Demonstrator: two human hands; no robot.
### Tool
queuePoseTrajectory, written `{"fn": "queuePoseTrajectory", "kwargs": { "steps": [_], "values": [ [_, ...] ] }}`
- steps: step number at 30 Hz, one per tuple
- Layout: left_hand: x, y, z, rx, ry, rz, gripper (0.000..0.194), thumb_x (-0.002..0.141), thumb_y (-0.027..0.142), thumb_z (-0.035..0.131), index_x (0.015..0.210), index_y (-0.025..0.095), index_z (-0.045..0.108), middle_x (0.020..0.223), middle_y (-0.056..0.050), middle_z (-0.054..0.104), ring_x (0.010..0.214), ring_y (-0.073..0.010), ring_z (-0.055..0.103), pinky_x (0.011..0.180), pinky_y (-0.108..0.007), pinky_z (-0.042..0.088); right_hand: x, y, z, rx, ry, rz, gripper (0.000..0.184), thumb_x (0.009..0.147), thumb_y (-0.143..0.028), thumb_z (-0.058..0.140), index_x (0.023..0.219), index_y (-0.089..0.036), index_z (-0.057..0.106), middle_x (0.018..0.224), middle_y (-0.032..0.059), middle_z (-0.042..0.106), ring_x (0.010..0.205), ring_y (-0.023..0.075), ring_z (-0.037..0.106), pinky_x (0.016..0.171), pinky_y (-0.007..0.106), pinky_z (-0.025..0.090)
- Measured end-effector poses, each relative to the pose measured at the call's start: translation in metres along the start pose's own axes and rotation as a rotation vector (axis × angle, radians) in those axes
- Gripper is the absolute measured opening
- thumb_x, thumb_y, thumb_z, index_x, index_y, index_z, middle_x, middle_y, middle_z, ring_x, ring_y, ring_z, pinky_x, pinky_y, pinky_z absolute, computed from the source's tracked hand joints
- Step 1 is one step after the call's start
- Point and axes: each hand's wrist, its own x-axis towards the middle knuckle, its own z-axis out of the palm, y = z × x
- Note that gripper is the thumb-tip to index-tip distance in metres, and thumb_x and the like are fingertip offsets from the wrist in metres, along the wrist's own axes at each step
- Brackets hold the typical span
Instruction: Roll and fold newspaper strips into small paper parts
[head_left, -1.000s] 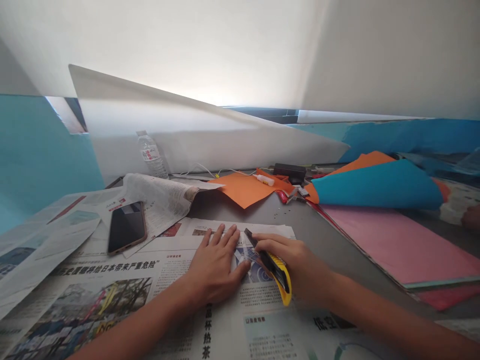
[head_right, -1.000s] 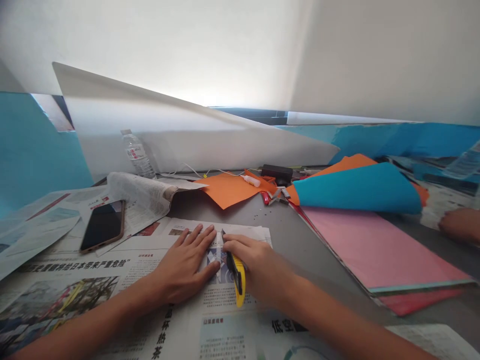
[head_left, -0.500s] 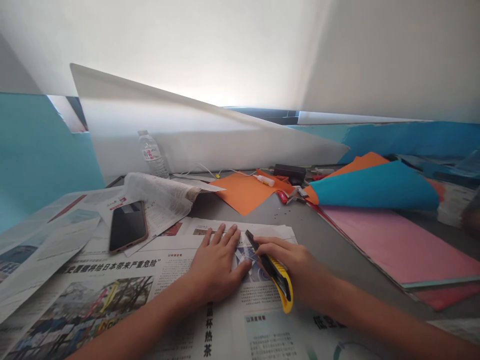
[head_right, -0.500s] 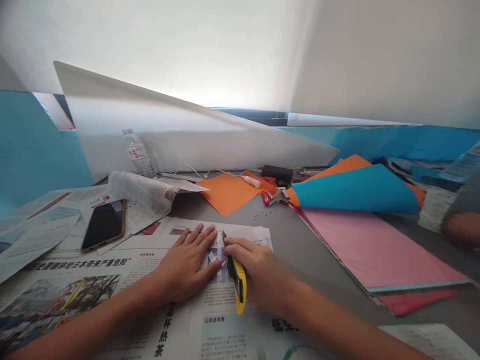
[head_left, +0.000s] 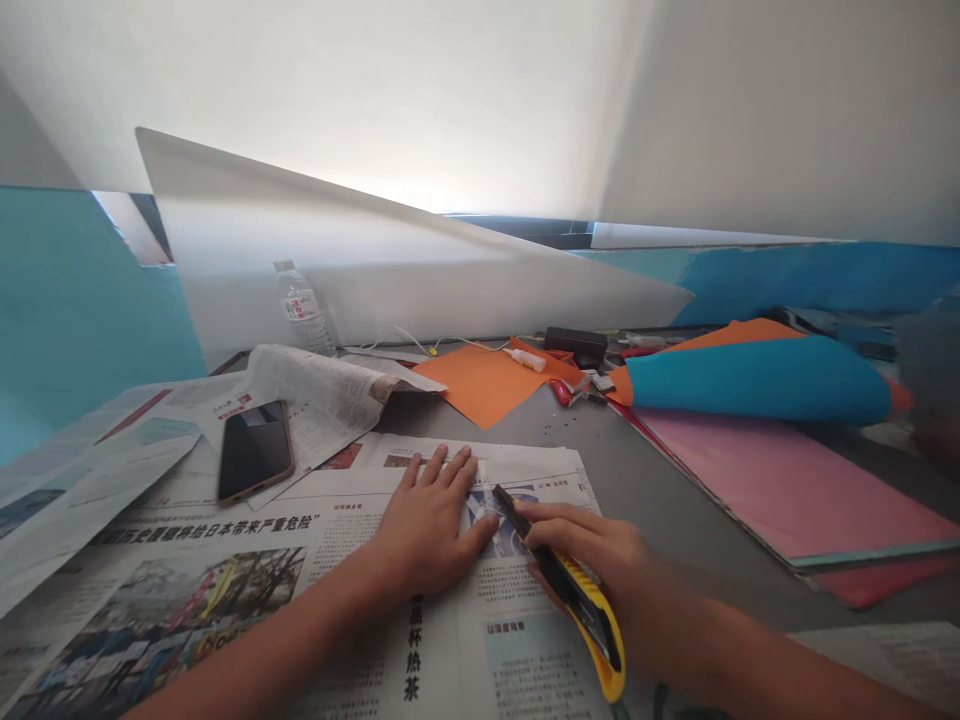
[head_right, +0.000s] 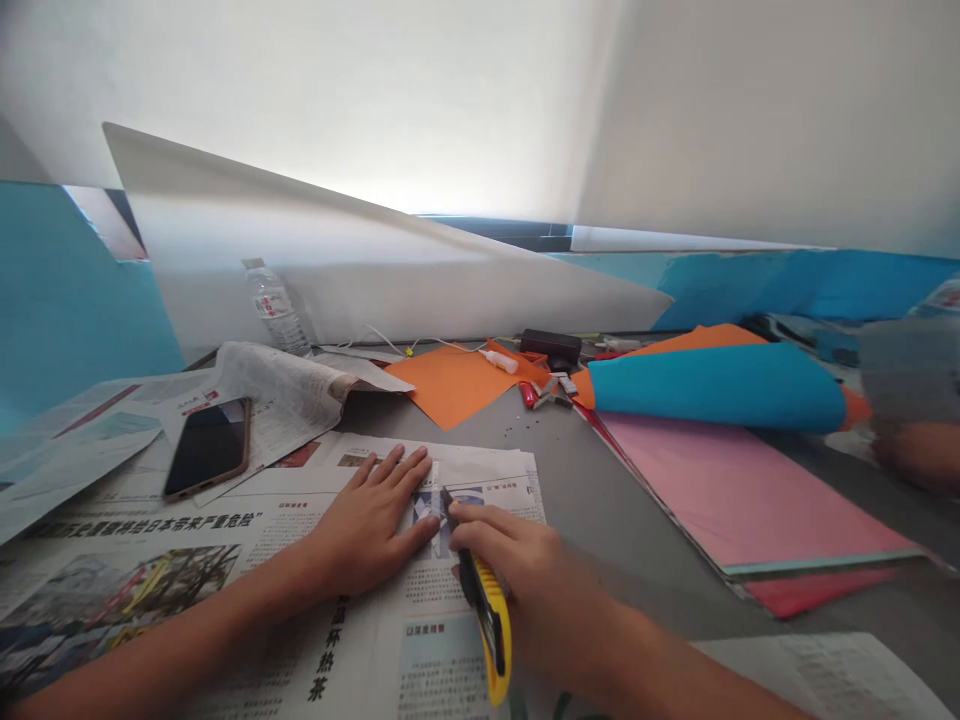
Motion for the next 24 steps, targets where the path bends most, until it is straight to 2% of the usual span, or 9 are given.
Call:
{"fn": "queuePoseTrajectory", "kwargs": {
  "steps": [5, 9, 14, 18, 24],
  "values": [
    [0.0, -0.001, 0.002, 0.008, 0.004, -0.002, 0.072, 0.093, 0.061, 0.028, 0.15, 0.017, 0.03, 0.157, -0.007, 0.024, 0.145, -0.0309, 0.014, 0.117, -0.056, 0.01, -0.01, -0.01, -0.002, -0.001, -0.039, 0.014, 0.017, 0.088, -0.014, 0.054, 0.103, -0.018, 0.062, 0.123, 0.0169, 0.066, 0.11, 0.0217, 0.066, 0.092, 0.03, 0.055],
    [0.0, 0.0, 0.0, 0.001, 0.002, -0.001, 0.073, 0.093, 0.061, 0.027, 0.15, 0.016, 0.03, 0.157, -0.006, 0.024, 0.145, -0.0307, 0.014, 0.117, -0.056, 0.011, -0.018, -0.014, -0.003, 0.018, -0.015, 0.011, 0.019, 0.087, -0.014, 0.055, 0.104, -0.021, 0.061, 0.123, 0.0137, 0.066, 0.109, 0.0211, 0.067, 0.091, 0.028, 0.055],
    [0.0, 0.001, -0.002, 0.01, -0.014, -0.007, 0.073, 0.092, 0.061, 0.028, 0.149, 0.014, 0.029, 0.157, -0.006, 0.022, 0.145, -0.0306, 0.014, 0.117, -0.055, 0.01, -0.029, -0.018, -0.003, 0.056, -0.027, -0.013, 0.027, 0.081, -0.025, 0.063, 0.107, -0.021, 0.059, 0.126, 0.0145, 0.064, 0.111, 0.0243, 0.066, 0.091, 0.027, 0.055],
    [0.0, 0.001, -0.002, 0.009, -0.011, -0.01, 0.073, 0.092, 0.061, 0.028, 0.149, 0.015, 0.03, 0.157, -0.005, 0.023, 0.145, -0.0304, 0.014, 0.117, -0.055, 0.011, -0.035, -0.02, 0.0, 0.04, -0.03, -0.017, 0.024, 0.082, -0.027, 0.063, 0.105, -0.022, 0.059, 0.126, 0.0132, 0.065, 0.11, 0.023, 0.066, 0.093, 0.026, 0.053],
    [0.0, 0.002, -0.003, 0.016, -0.023, -0.01, 0.074, 0.092, 0.061, 0.028, 0.149, 0.015, 0.03, 0.157, -0.005, 0.022, 0.145, -0.0305, 0.014, 0.117, -0.055, 0.01, -0.04, -0.022, -0.001, 0.037, -0.051, -0.02, 0.031, 0.079, -0.036, 0.07, 0.105, -0.023, 0.06, 0.127, 0.0135, 0.064, 0.111, 0.0251, 0.066, 0.092, 0.026, 0.054]
  ]
}}
